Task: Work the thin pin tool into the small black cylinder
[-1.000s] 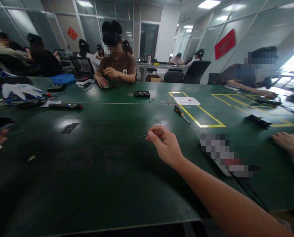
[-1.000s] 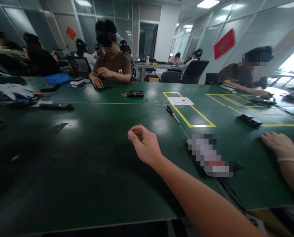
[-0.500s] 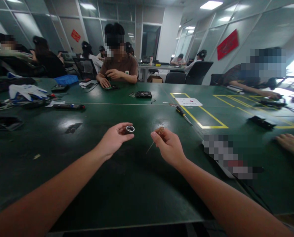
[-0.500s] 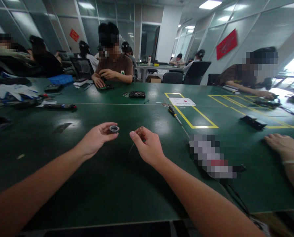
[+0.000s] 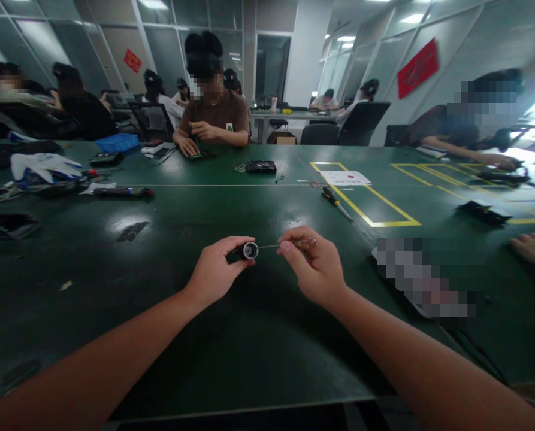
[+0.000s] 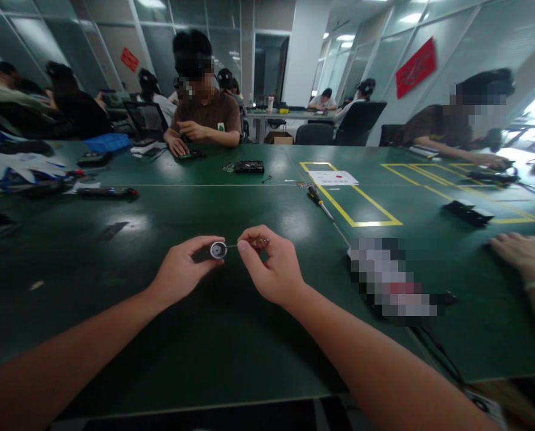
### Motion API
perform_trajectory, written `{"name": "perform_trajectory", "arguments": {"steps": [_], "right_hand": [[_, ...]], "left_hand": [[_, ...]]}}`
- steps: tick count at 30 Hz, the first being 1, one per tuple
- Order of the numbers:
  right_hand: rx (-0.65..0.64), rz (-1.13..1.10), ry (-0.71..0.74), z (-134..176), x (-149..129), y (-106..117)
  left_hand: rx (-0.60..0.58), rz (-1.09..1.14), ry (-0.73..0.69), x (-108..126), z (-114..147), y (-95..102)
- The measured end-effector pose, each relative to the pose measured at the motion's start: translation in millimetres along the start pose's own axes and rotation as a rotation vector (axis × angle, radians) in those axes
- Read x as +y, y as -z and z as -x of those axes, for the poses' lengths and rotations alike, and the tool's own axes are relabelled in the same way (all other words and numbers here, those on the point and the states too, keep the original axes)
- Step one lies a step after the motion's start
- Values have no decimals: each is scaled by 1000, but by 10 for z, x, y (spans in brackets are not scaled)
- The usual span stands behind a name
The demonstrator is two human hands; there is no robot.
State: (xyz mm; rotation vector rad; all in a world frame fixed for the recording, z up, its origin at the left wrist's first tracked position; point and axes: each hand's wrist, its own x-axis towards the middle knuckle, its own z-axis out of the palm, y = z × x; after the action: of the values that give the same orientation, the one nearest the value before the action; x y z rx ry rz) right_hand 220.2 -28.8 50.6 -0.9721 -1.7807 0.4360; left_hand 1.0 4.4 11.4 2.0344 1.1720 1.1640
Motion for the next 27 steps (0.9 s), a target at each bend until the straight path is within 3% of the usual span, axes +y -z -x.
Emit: {"name": "perform_trajectory", "arguments": {"steps": [8,15,17,19,23,27], "right_hand": [[-74,121,170,-10,-39,-7],[-252,164,376,-25,-121,4],[-230,138,301,-21,-99,-4],[-160,66,136,-22,-53,-22],[-32,-256,-180,-52,52,-64],[-12,-398,-276,-86,81,-76]], "left_hand": [[22,-57,-51,36,14,17],[47,-95,-79,66,13,45],[37,-109,-85,68,11,55],[27,-122,-82,66,6,62],[22,-147,-86,68,-5,71],[15,-151,-92,76,-8,84]]}}
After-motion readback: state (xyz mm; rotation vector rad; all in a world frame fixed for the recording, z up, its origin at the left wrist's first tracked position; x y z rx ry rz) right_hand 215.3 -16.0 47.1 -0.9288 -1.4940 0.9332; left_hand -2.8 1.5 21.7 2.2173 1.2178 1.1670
